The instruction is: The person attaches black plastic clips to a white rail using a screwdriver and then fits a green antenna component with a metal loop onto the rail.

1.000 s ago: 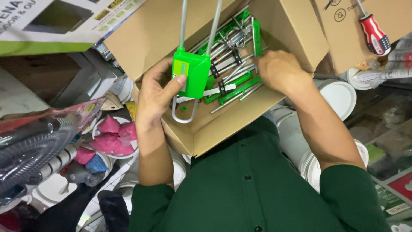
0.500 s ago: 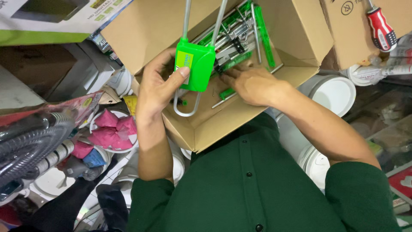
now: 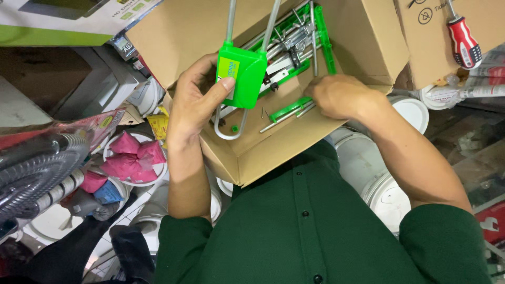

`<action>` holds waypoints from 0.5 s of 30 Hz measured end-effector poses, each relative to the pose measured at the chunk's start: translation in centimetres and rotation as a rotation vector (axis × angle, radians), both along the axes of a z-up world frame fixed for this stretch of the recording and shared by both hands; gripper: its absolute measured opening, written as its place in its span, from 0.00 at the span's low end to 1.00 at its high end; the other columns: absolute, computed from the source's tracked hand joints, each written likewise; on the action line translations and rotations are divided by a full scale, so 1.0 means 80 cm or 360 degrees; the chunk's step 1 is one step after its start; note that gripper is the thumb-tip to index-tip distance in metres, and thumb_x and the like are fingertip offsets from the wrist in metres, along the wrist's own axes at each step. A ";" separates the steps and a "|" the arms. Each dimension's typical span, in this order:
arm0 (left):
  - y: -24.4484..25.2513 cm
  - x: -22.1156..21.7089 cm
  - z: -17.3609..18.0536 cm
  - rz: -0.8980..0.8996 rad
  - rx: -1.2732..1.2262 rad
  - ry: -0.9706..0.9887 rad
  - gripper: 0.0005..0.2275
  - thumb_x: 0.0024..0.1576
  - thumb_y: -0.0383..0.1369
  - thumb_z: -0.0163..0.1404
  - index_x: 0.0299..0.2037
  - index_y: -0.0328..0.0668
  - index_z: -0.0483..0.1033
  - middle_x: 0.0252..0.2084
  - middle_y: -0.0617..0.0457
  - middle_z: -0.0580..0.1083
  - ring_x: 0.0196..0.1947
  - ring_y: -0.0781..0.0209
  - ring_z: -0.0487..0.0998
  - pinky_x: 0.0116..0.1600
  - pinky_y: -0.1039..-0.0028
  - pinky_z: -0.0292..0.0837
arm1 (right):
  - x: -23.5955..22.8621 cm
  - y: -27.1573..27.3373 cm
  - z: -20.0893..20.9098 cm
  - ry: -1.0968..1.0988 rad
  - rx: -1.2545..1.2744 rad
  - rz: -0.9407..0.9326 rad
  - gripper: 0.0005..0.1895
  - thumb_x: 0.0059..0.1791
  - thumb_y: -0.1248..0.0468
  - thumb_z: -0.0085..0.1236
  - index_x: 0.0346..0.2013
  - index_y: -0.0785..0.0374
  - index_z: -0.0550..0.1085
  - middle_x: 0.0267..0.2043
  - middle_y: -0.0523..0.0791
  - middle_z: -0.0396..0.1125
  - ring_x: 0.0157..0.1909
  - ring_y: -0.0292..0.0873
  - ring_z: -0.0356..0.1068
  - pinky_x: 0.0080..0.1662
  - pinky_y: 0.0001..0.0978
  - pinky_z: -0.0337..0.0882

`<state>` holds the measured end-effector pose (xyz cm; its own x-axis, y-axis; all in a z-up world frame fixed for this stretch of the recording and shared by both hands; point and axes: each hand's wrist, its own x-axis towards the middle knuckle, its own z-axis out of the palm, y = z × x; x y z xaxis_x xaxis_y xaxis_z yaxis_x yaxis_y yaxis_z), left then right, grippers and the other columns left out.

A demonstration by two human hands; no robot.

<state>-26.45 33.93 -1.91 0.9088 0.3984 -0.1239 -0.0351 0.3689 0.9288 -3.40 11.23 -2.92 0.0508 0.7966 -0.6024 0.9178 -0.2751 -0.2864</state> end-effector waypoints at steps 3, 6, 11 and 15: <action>-0.001 0.001 -0.001 0.0001 0.0006 -0.0027 0.20 0.64 0.30 0.55 0.64 0.29 0.70 0.55 0.51 0.76 0.55 0.65 0.77 0.63 0.74 0.74 | 0.004 0.004 0.003 -0.0027 0.0137 -0.0131 0.27 0.46 0.70 0.46 0.61 0.64 0.70 0.50 0.59 0.71 0.47 0.64 0.73 0.48 0.53 0.72; -0.001 0.003 -0.001 0.0005 -0.0015 0.0032 0.20 0.63 0.31 0.55 0.64 0.29 0.70 0.52 0.51 0.77 0.51 0.66 0.77 0.56 0.75 0.75 | 0.002 0.015 -0.009 -0.0025 0.0210 -0.0106 0.34 0.43 0.71 0.45 0.66 0.64 0.66 0.49 0.59 0.70 0.44 0.64 0.73 0.45 0.55 0.72; -0.001 0.001 -0.001 0.0010 0.0032 0.0076 0.20 0.63 0.31 0.55 0.63 0.28 0.71 0.51 0.52 0.77 0.49 0.67 0.76 0.54 0.76 0.74 | 0.009 0.015 -0.017 -0.0150 -0.0272 0.0020 0.32 0.47 0.67 0.47 0.67 0.50 0.68 0.47 0.56 0.74 0.49 0.60 0.74 0.50 0.53 0.72; 0.000 0.001 -0.003 0.0026 0.0059 0.0034 0.20 0.64 0.33 0.55 0.63 0.28 0.71 0.52 0.51 0.77 0.50 0.66 0.76 0.57 0.75 0.74 | 0.021 -0.005 -0.022 -0.0150 -0.0020 -0.0011 0.20 0.45 0.66 0.49 0.50 0.55 0.77 0.47 0.54 0.73 0.48 0.60 0.74 0.47 0.52 0.74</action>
<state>-26.34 33.92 -2.12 0.8994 0.4179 -0.1280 -0.0209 0.3337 0.9424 -1.76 10.87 -4.68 0.1134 0.7885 -0.6045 0.9386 -0.2846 -0.1950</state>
